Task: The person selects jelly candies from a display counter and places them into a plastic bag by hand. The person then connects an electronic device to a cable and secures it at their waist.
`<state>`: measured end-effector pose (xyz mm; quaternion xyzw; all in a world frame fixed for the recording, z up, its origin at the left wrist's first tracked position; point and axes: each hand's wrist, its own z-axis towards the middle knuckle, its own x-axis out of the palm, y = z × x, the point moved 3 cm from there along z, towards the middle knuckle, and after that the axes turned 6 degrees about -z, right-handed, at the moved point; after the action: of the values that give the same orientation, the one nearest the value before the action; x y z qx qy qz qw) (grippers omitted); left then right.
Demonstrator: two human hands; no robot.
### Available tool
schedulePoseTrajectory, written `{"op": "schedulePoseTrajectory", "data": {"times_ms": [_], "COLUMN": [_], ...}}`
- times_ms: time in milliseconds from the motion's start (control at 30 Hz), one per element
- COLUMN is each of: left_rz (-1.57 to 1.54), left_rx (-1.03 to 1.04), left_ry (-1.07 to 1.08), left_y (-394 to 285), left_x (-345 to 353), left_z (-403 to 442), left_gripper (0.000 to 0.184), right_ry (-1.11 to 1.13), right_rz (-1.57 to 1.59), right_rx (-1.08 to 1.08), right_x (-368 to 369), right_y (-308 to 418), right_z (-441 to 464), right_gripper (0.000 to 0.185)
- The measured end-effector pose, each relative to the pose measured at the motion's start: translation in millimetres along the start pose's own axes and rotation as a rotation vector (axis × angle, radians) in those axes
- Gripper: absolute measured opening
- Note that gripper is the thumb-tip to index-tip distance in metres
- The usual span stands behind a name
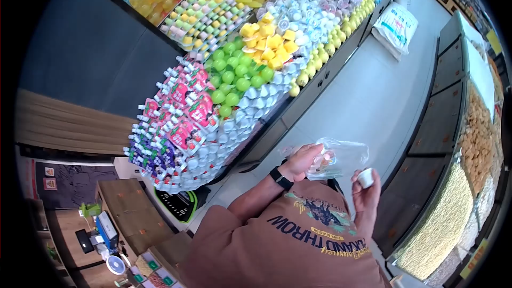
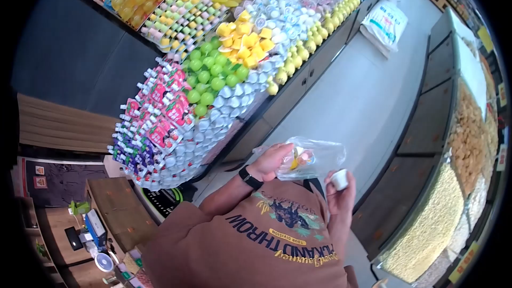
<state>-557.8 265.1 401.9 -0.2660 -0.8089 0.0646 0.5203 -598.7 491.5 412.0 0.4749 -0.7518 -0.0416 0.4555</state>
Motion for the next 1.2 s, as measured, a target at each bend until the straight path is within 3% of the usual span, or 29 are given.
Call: {"op": "schedulePoseTrajectory", "data": {"times_ms": [167,333,600,900,1133,1200], "left_rz": [0.053,0.016,0.017,0.058,0.065,0.040], "left_rx": [0.001,-0.072,-0.232,-0.282,-0.231,-0.221], "left_ry": [0.039,0.063,0.155,0.268,0.011,0.116], "left_y": [-1.5,-17.8,-53.8,-111.1,-155.1,-150.3], "left_x": [15.2,38.9,57.6,92.9,148.7,141.0], "left_z": [70.1,138.3,251.6,346.9,413.2,449.1], "left_gripper": [0.035,0.031,0.034,0.027,0.025,0.029], "right_ry": [0.045,0.067,0.068,-0.103,-0.104,-0.065], "right_rz": [-0.062,-0.110,-0.516,-0.400,-0.372,-0.365], "right_rx": [-0.087,-0.246,-0.245,-0.234,-0.250,-0.251], "right_x": [8.7,31.4,73.8,100.0,79.9,72.1], "right_y": [55.5,122.5,162.8,224.6,289.7,315.5], "right_z": [32.1,83.4,169.7,246.5,312.8,337.7], "right_gripper": [0.030,0.020,0.028,0.026,0.029,0.024]}}
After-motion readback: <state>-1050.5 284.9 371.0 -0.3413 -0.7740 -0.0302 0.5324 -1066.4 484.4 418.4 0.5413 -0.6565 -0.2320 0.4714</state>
